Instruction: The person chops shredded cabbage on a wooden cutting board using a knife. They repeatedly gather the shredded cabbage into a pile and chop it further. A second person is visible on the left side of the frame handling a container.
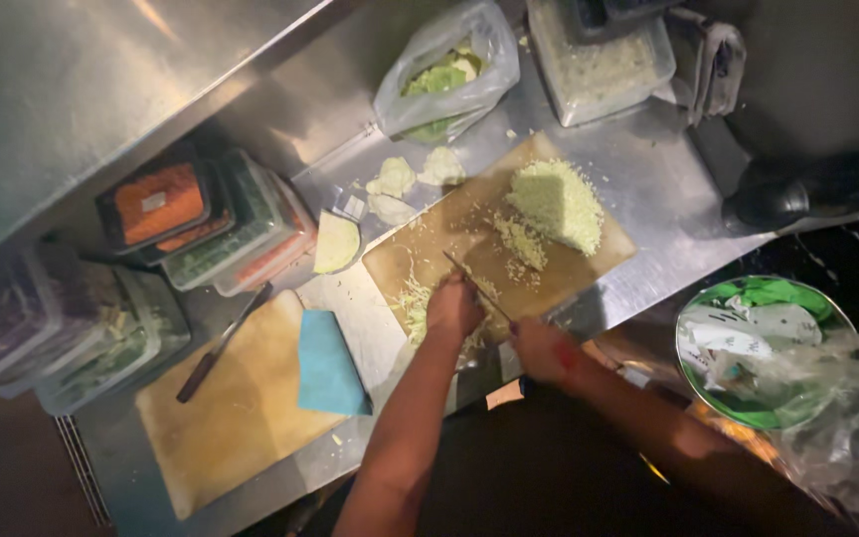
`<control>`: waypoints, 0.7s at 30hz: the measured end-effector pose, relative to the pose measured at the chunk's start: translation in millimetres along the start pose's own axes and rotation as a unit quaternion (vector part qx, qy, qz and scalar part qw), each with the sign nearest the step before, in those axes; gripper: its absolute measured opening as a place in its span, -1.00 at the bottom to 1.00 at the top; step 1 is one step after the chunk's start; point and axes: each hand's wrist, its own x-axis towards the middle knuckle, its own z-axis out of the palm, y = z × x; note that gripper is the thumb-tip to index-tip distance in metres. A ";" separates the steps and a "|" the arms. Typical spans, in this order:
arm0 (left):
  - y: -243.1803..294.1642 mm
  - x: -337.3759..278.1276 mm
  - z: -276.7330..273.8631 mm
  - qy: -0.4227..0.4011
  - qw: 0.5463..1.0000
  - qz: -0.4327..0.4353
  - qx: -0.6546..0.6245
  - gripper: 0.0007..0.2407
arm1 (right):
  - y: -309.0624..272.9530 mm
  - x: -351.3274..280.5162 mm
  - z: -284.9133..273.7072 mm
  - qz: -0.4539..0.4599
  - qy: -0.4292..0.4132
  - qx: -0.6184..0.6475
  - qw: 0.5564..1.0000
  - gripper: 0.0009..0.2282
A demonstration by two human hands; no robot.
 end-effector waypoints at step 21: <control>-0.7 -9.4 -7.6 -0.005 0.998 -0.009 0.057 -0.66 | -59.2 -9.0 -84.8 -0.016 -0.077 -0.095 0.992 -0.79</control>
